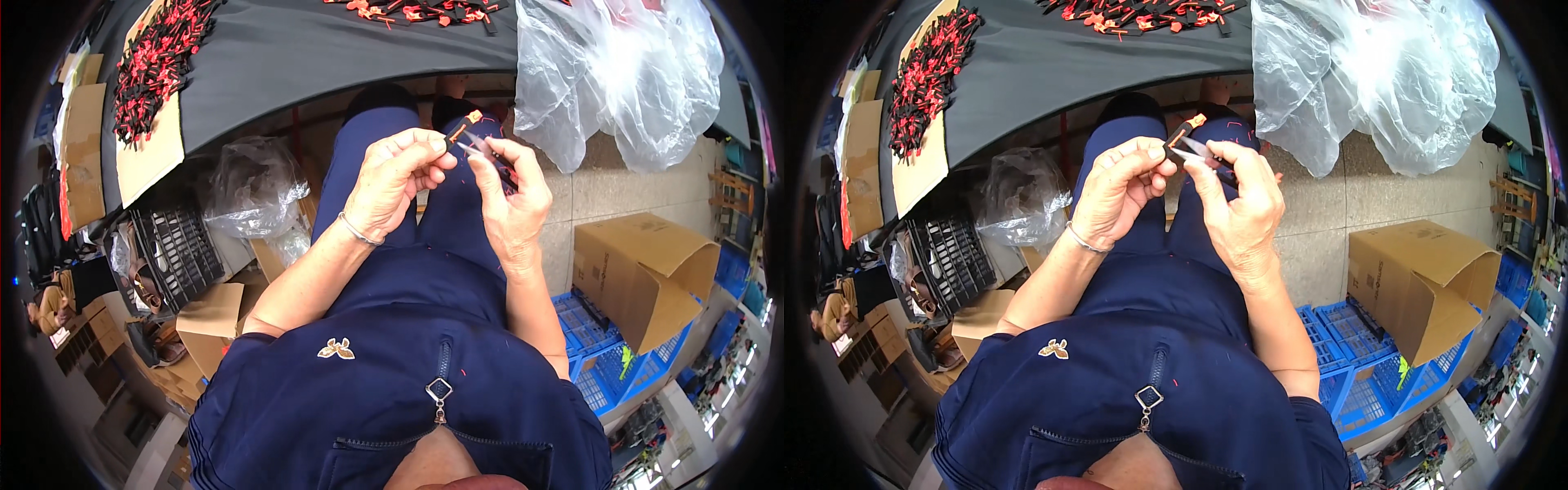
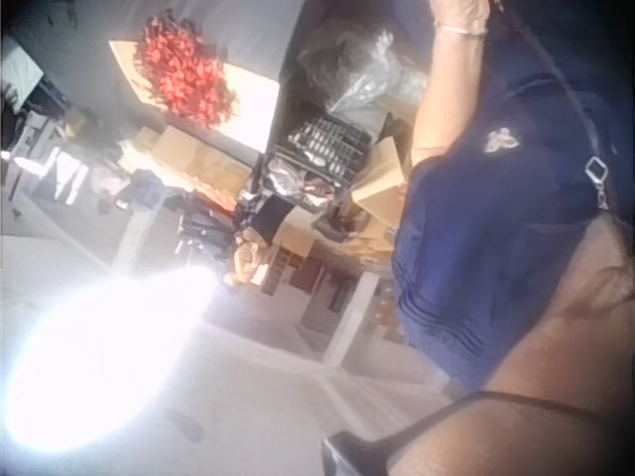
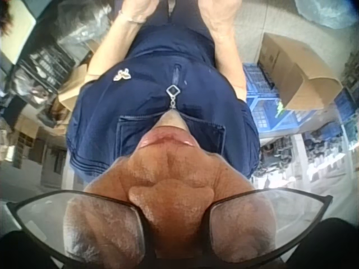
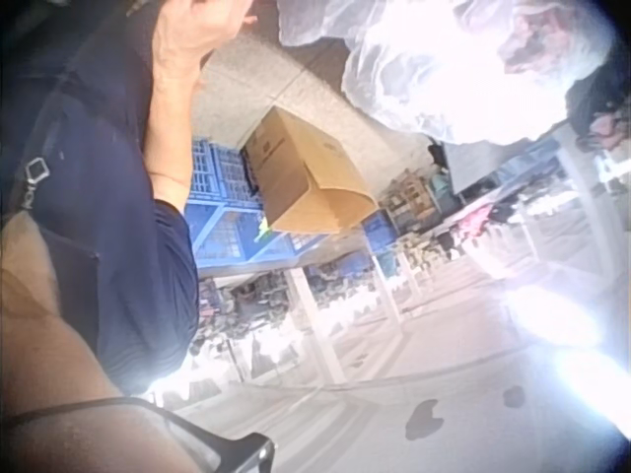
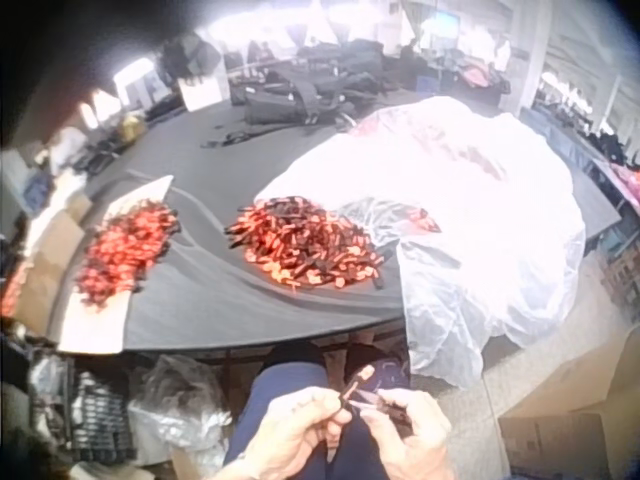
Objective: The person picks up zipper pulls from the table and trims excess threads from them one by one using snips.
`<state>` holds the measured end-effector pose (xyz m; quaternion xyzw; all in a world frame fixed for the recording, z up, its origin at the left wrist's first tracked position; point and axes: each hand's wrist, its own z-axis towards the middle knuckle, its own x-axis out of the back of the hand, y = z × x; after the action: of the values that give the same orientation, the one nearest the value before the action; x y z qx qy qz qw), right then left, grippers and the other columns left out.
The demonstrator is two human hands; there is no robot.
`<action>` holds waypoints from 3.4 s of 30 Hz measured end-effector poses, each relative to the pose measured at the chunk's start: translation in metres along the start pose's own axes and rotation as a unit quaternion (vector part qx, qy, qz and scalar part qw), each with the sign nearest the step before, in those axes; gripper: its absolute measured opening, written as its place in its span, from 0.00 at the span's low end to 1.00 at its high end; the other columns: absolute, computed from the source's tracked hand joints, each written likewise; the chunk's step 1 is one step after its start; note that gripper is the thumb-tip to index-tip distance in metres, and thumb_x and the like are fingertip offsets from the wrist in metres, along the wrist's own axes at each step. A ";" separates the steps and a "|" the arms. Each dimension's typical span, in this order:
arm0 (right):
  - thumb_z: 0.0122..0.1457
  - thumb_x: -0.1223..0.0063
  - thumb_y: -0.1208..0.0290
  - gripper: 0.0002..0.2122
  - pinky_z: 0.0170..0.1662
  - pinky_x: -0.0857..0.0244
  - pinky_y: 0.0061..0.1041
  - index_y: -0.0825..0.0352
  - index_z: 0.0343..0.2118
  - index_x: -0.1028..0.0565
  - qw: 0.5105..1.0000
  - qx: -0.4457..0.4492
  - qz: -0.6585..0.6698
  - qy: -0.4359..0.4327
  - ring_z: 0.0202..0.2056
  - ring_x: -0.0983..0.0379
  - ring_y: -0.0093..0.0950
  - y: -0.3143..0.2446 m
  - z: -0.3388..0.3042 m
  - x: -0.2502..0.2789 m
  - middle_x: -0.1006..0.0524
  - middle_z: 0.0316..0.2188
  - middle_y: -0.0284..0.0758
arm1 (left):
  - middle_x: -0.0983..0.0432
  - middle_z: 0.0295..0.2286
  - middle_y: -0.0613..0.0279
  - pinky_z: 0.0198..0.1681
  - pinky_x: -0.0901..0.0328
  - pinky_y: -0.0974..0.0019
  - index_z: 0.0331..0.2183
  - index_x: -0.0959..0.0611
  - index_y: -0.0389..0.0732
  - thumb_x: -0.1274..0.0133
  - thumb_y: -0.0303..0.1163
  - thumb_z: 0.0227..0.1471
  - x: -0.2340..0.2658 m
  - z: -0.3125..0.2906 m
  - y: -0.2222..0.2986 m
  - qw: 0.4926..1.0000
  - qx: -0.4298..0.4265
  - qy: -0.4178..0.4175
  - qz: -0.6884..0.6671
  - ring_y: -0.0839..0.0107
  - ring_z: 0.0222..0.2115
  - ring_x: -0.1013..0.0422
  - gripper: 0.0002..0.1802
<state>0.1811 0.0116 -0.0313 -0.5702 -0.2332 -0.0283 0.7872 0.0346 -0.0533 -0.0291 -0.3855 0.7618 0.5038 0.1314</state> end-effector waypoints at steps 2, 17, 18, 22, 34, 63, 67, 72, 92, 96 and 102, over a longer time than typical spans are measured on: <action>0.45 0.37 0.73 0.10 0.30 0.35 0.24 0.68 0.31 0.25 0.998 0.050 -0.029 0.012 0.27 0.28 0.30 -0.001 0.001 0.000 0.24 0.24 0.35 | 0.25 0.24 0.65 0.28 0.36 0.78 0.30 0.22 0.36 0.50 0.29 0.51 -0.002 -0.001 0.000 1.000 -0.004 -0.003 -0.005 0.82 0.22 0.32 0.06; 0.45 0.37 0.76 0.07 0.29 0.36 0.21 0.68 0.27 0.25 0.994 0.068 -0.087 -0.012 0.24 0.29 0.24 -0.003 0.014 -0.004 0.24 0.22 0.32 | 0.26 0.23 0.66 0.28 0.38 0.79 0.30 0.22 0.38 0.48 0.30 0.50 -0.001 0.000 0.003 0.997 -0.024 0.024 0.063 0.83 0.21 0.34 0.06; 0.45 0.37 0.76 0.07 0.29 0.36 0.21 0.68 0.27 0.25 0.994 0.077 -0.081 -0.011 0.24 0.29 0.24 -0.002 0.016 -0.005 0.24 0.22 0.32 | 0.26 0.23 0.66 0.28 0.38 0.79 0.30 0.22 0.38 0.48 0.30 0.50 0.000 0.000 0.004 0.998 -0.024 0.026 0.058 0.83 0.21 0.34 0.06; 0.53 0.44 0.77 0.06 0.32 0.36 0.13 0.70 0.33 0.26 0.981 -0.115 0.155 0.000 0.28 0.31 0.15 -0.004 0.032 -0.003 0.26 0.26 0.28 | 0.25 0.22 0.64 0.27 0.36 0.78 0.31 0.23 0.36 0.47 0.29 0.49 0.012 0.008 0.033 0.993 -0.099 0.037 0.044 0.81 0.21 0.33 0.07; 0.59 0.50 0.66 0.10 0.20 0.51 0.10 0.69 0.35 0.28 0.918 -0.036 0.378 0.113 0.20 0.42 0.11 -0.032 0.133 0.024 0.26 0.26 0.31 | 0.28 0.40 0.49 0.40 0.32 0.64 0.44 0.30 0.32 0.56 0.29 0.51 0.088 0.045 0.143 0.949 -0.274 -0.039 -0.152 0.63 0.36 0.29 0.17; 0.56 0.45 0.69 0.08 0.18 0.52 0.14 0.68 0.29 0.29 0.938 0.026 0.308 0.160 0.16 0.47 0.13 -0.039 0.176 0.006 0.30 0.22 0.30 | 0.23 0.26 0.58 0.30 0.32 0.69 0.32 0.18 0.40 0.48 0.22 0.46 0.006 0.074 0.083 0.703 -0.446 0.101 0.545 0.68 0.25 0.26 0.08; 0.55 0.44 0.69 0.07 0.19 0.50 0.12 0.68 0.29 0.28 0.958 -0.051 0.257 0.116 0.16 0.43 0.11 -0.023 0.146 -0.009 0.29 0.20 0.28 | 0.24 0.29 0.62 0.34 0.33 0.66 0.32 0.18 0.43 0.44 0.25 0.42 0.051 0.104 0.107 0.547 -0.489 0.138 0.665 0.64 0.31 0.29 0.10; 0.54 0.43 0.72 0.07 0.27 0.42 0.12 0.69 0.30 0.27 0.964 -0.124 0.224 0.065 0.23 0.34 0.13 -0.005 0.116 -0.020 0.28 0.20 0.27 | 0.25 0.30 0.65 0.35 0.34 0.66 0.32 0.18 0.46 0.42 0.27 0.41 0.051 0.103 0.108 0.504 -0.469 0.129 0.714 0.66 0.31 0.30 0.10; 0.53 0.42 0.72 0.10 0.35 0.35 0.16 0.70 0.36 0.27 0.969 -0.087 0.228 0.048 0.30 0.31 0.16 -0.002 0.091 -0.033 0.26 0.30 0.30 | 0.23 0.23 0.65 0.31 0.35 0.78 0.31 0.21 0.34 0.48 0.30 0.52 0.016 0.079 0.095 0.846 -0.324 0.119 0.407 0.82 0.23 0.30 0.08; 0.51 0.40 0.73 0.13 0.37 0.35 0.17 0.70 0.38 0.26 0.988 -0.043 0.147 0.014 0.32 0.30 0.18 -0.011 0.085 -0.026 0.25 0.32 0.32 | 0.23 0.23 0.64 0.27 0.38 0.80 0.30 0.20 0.36 0.47 0.31 0.51 0.006 0.059 0.086 0.949 -0.154 0.059 0.267 0.85 0.22 0.32 0.08; 0.43 0.36 0.72 0.11 0.27 0.36 0.23 0.67 0.31 0.24 0.991 0.128 -0.007 0.043 0.22 0.31 0.27 -0.008 0.074 -0.027 0.25 0.21 0.33 | 0.24 0.23 0.63 0.28 0.37 0.80 0.31 0.20 0.35 0.47 0.30 0.50 -0.006 0.040 0.071 0.972 -0.106 0.024 0.208 0.84 0.22 0.32 0.08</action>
<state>0.1299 0.0705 -0.0166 -0.4610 -0.2044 -0.0278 0.8631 -0.0202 -0.0019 0.0036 -0.2427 0.7703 0.5886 -0.0359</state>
